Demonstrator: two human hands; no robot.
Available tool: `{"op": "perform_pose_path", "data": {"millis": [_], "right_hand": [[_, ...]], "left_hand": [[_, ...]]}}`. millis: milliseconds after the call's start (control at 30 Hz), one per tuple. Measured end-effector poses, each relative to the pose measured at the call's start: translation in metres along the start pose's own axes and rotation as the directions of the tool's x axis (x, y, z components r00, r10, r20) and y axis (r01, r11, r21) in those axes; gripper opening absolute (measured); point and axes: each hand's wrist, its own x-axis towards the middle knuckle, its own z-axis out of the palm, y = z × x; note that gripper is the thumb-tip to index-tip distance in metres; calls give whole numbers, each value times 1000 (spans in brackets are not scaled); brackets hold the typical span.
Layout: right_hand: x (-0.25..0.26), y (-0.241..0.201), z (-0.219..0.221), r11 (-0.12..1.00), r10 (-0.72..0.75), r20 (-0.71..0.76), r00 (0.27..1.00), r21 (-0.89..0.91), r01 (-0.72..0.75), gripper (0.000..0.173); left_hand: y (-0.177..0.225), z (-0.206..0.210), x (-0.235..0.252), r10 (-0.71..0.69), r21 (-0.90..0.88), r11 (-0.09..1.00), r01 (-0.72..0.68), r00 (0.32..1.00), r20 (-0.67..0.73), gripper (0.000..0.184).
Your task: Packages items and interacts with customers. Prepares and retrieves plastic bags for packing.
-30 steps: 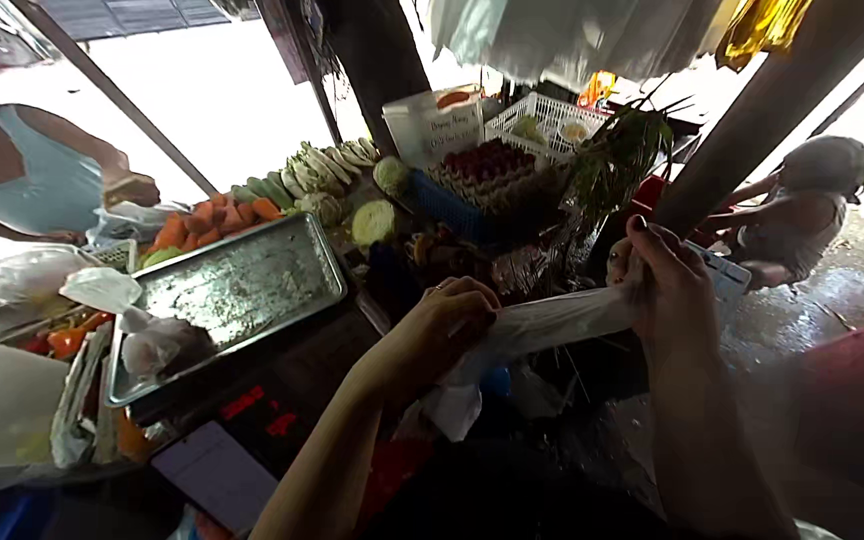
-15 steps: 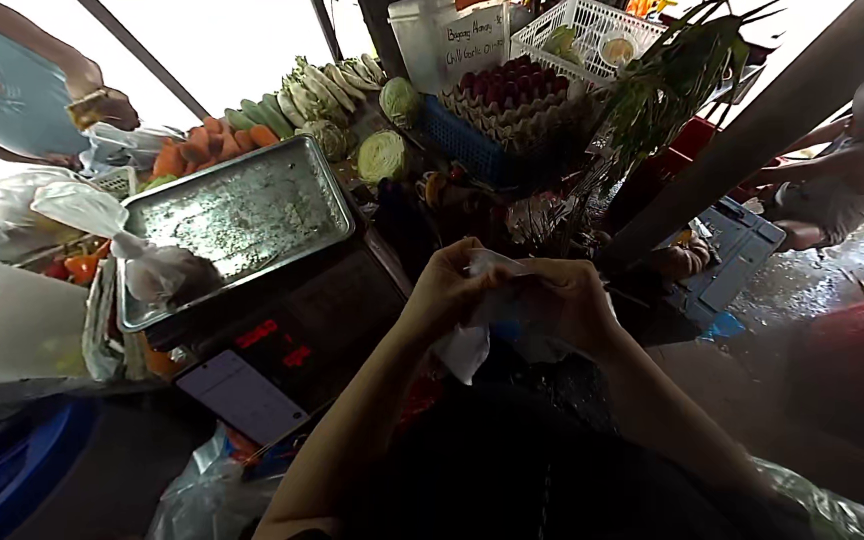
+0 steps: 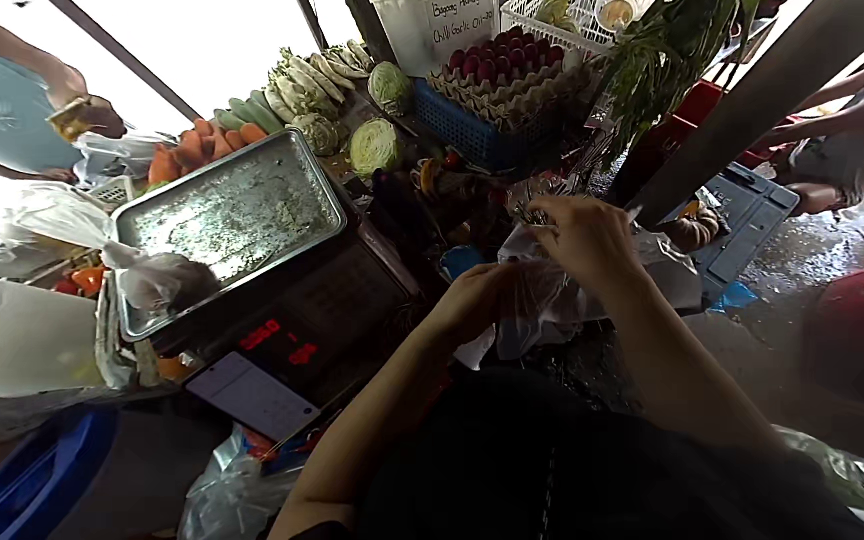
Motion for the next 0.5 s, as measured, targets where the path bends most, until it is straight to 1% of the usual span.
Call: {"op": "perform_pose_path", "data": {"millis": [33,67,100,133,167,200,267,300,333,367,400,433,467,500], "right_hand": [[0,-1,1,994,60,-45,997,-90,-64,30],[-2,-2,2,985,88,-94,992,-141,-101,36],[-8,-7,5,984,78,-130,988,-152,-98,40],[-18,-15,10,990,47,-119,992,-129,-62,48],[-31,-24,20,997,-1,-65,998,-74,-4,61],[-47,-32,36,997,-80,-14,997,-7,80,74],[-69,-42,65,951,-273,-31,962,140,275,93],[-71,-40,73,932,-311,-62,948,176,318,97],[-68,-32,77,933,-299,-98,949,181,312,93],[-62,-22,76,951,-245,-122,962,160,263,86],[-55,-10,71,970,-191,-114,975,131,205,86],[-53,-4,67,979,-169,-95,981,99,178,89],[-56,-8,63,974,-199,-78,977,92,206,90],[-63,-20,62,957,-274,-57,960,86,278,90]], "left_hand": [[0,2,3,-39,-110,993,36,999,-29,49],[1,3,6,-66,-194,979,57,997,-44,52],[1,2,9,-72,-243,968,61,997,-38,54],[1,2,10,-59,-291,955,53,998,-15,57],[-1,2,11,-36,-360,933,25,999,-25,60],[-5,3,13,-12,-447,894,-22,997,-73,62],[-18,1,21,77,-550,822,-146,986,-147,65],[-24,4,25,105,-564,800,-205,973,-205,65],[-27,7,28,128,-563,797,-216,973,-192,70],[-29,9,29,149,-568,801,-188,982,-115,78],[-29,13,30,136,-566,812,-139,990,-48,90],[-30,15,31,144,-554,824,-121,990,-1,96],[-31,14,33,184,-506,845,-171,983,-24,91],[-36,7,36,278,-422,865,-271,960,-47,77]]}}
